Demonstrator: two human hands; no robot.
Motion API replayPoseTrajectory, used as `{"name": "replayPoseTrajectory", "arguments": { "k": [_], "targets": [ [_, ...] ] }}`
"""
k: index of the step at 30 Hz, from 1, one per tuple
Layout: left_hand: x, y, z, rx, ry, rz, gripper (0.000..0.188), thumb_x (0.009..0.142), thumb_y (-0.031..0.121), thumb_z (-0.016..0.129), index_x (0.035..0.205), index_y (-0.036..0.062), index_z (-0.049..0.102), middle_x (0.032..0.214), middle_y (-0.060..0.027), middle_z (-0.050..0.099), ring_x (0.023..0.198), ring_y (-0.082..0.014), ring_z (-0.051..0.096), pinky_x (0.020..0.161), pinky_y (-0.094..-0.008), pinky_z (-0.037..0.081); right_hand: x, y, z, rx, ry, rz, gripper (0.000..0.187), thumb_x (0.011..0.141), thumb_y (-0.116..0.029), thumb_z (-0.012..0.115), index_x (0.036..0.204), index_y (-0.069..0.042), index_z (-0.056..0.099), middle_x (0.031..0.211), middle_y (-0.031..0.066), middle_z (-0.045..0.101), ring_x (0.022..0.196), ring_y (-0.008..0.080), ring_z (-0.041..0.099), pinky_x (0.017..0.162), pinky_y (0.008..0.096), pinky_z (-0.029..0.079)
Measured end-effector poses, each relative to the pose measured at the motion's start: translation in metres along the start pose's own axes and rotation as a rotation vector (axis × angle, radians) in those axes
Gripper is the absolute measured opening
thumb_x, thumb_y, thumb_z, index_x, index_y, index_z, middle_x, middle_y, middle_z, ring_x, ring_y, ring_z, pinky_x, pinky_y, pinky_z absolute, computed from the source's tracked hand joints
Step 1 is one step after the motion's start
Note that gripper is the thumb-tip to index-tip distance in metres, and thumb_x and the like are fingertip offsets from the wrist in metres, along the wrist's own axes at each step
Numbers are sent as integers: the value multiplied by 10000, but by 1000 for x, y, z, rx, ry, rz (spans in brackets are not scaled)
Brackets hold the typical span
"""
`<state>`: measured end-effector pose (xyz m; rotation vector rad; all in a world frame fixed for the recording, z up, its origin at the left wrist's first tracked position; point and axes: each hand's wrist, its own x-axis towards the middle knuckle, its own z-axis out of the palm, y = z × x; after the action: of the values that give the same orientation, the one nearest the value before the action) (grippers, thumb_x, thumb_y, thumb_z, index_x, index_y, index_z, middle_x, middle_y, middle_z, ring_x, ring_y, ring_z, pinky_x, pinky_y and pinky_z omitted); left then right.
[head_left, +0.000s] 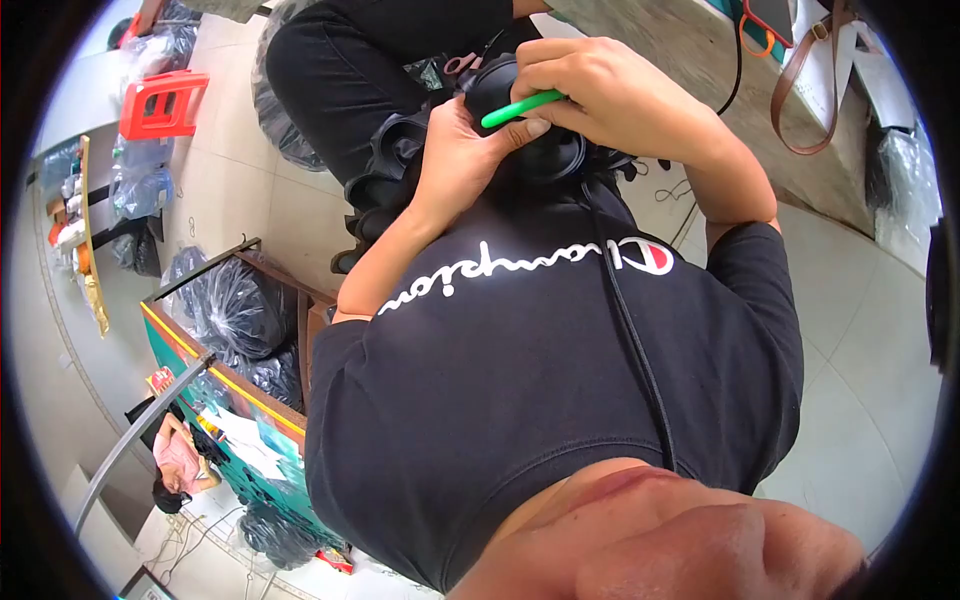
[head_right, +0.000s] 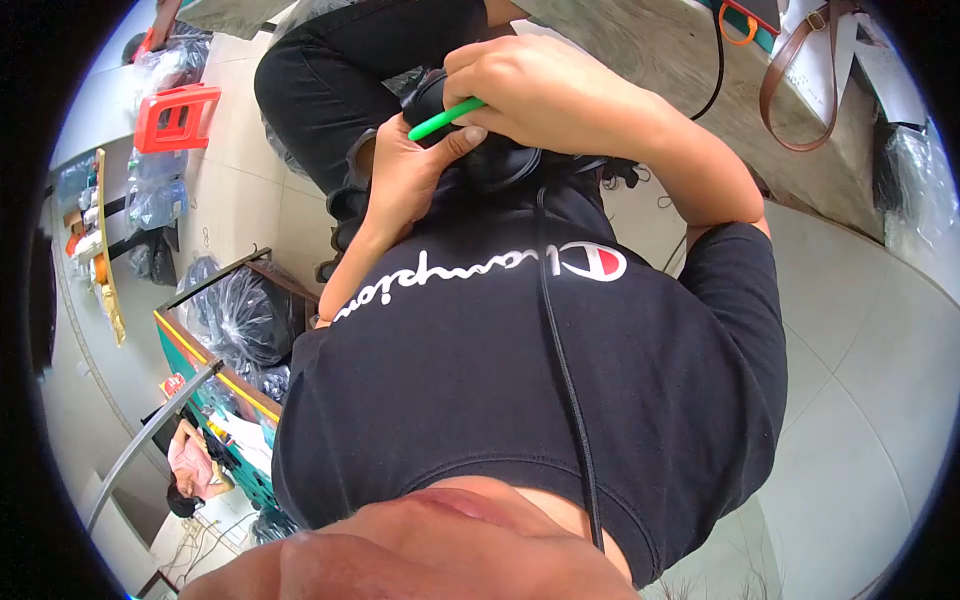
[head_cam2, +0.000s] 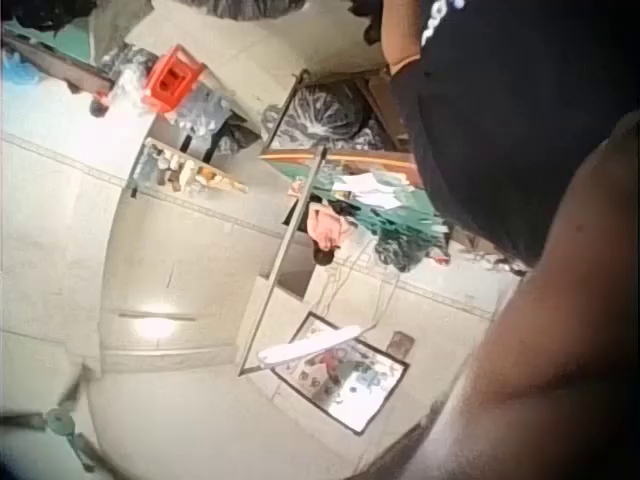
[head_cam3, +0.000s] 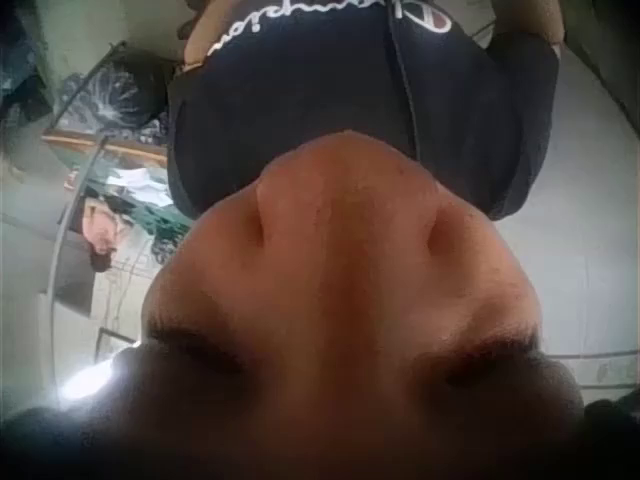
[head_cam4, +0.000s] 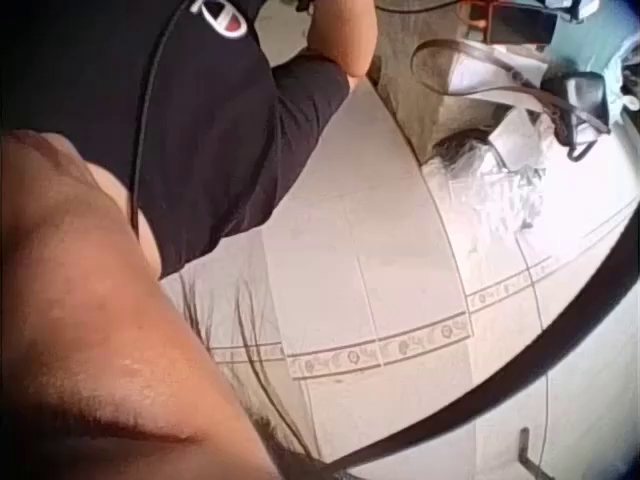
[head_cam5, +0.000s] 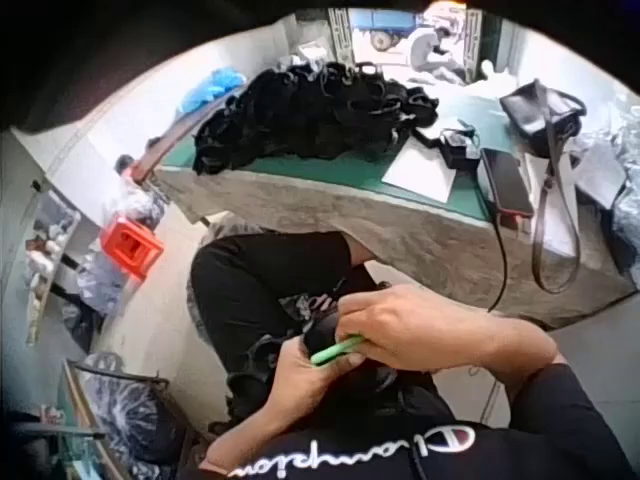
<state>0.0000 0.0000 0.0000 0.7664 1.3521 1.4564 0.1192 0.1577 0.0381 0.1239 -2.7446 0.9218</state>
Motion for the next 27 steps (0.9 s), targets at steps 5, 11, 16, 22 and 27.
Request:
{"name": "replayPoseTrajectory", "arguments": {
  "k": [5,11,16,22,27],
  "targets": [
    [1,-5,-3,-9,29,21,249,817,65,750,1030,-13,646,944,-25,683,848,-73,616,785,-237,513,0,3,2,-4,57,40,160,791,-45,644,939,-5,596,886,101,540,767,321,562,668,394,445],
    [1,-1,3,-85,21,-11,279,811,66,756,1050,-16,636,973,-46,683,856,-89,621,806,-246,516,2,11,-29,211,40,110,179,857,-46,608,1022,20,596,939,158,570,855,324,595,742,406,473],
    [2,-13,-2,-83,43,74,302,831,94,746,1082,-23,626,991,-45,676,871,-86,605,823,-245,498,1,13,-12,375,-3,155,129,874,-106,657,898,16,621,785,57,519,657,181,500,597,310,403],
    [1,-18,-4,-129,23,158,314,871,170,716,1095,-29,623,981,-25,670,871,-74,577,819,-234,477,-6,8,-2,332,52,146,157,860,-113,687,899,34,646,771,56,532,634,156,474,566,286,381],
    [0,-15,-2,-122,45,201,296,879,163,706,1089,-31,627,968,-23,670,862,-71,573,813,-231,478,-7,5,-2,308,103,71,138,845,-82,696,893,41,656,765,78,554,633,193,497,566,296,397]
  ]
}}
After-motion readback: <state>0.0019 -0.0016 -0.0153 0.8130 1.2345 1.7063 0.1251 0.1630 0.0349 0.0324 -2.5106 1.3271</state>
